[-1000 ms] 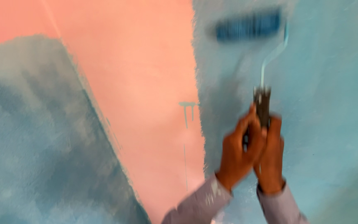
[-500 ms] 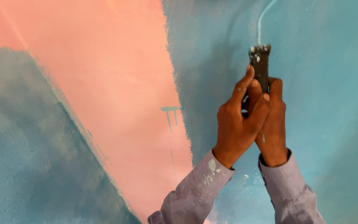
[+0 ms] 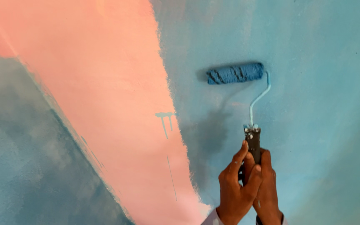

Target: The person paints the pink ceiling and upper walls of a room blue using a paint roller. They roll paint across the ceiling in overlapping strokes, then sit on the floor, dip the roller into a bucket of blue paint, and continue painting the wall above them.

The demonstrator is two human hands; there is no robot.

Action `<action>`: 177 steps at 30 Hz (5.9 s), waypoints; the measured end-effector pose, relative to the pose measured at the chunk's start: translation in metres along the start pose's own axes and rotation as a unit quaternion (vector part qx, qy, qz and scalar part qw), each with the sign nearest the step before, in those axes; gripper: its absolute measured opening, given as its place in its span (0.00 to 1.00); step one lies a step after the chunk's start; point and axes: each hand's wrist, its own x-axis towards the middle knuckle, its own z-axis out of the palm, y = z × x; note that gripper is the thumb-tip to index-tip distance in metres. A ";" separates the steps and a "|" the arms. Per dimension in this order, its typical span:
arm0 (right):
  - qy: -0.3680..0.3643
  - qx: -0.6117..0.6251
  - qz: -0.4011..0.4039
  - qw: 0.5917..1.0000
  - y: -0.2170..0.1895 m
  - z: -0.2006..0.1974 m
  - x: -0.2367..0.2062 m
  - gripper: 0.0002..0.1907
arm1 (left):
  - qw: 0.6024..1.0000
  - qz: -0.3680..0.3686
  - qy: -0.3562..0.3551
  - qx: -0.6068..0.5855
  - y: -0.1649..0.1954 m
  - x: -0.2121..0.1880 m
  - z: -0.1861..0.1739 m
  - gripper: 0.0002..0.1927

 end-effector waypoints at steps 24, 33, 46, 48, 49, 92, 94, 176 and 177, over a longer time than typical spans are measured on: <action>0.124 -0.020 -0.062 0.990 0.019 -0.055 -0.011 0.14 | 0.996 0.007 -0.077 -0.044 0.015 -0.009 0.045 0.30; 0.131 -0.086 -0.338 0.928 -0.042 -0.078 0.042 0.14 | 0.987 0.155 -0.030 -0.038 0.033 0.057 0.073 0.28; 0.166 -0.095 -0.196 0.962 0.026 -0.093 0.008 0.15 | 0.989 0.098 -0.081 -0.075 0.002 -0.003 0.084 0.29; 0.183 -0.096 -0.123 0.971 0.059 -0.092 -0.008 0.16 | 0.989 0.029 -0.119 -0.086 -0.011 -0.033 0.083 0.29; 0.187 -0.094 -0.100 0.973 0.075 -0.092 -0.018 0.16 | 0.986 -0.008 -0.138 -0.091 -0.016 -0.047 0.083 0.29; 0.138 -0.040 -0.186 0.972 -0.022 -0.225 0.062 0.18 | 0.982 0.144 -0.068 -0.099 0.044 0.027 0.229 0.30; 0.149 -0.038 -0.222 0.963 -0.051 -0.232 0.079 0.18 | 0.985 0.132 -0.078 -0.084 0.061 0.059 0.237 0.30; 0.212 -0.117 -0.227 0.943 -0.036 -0.380 0.128 0.18 | 0.963 0.167 -0.111 -0.178 0.073 0.065 0.387 0.28; 0.212 -0.113 -0.227 0.944 -0.023 -0.379 0.124 0.18 | 0.963 0.176 -0.110 -0.175 0.066 0.055 0.385 0.28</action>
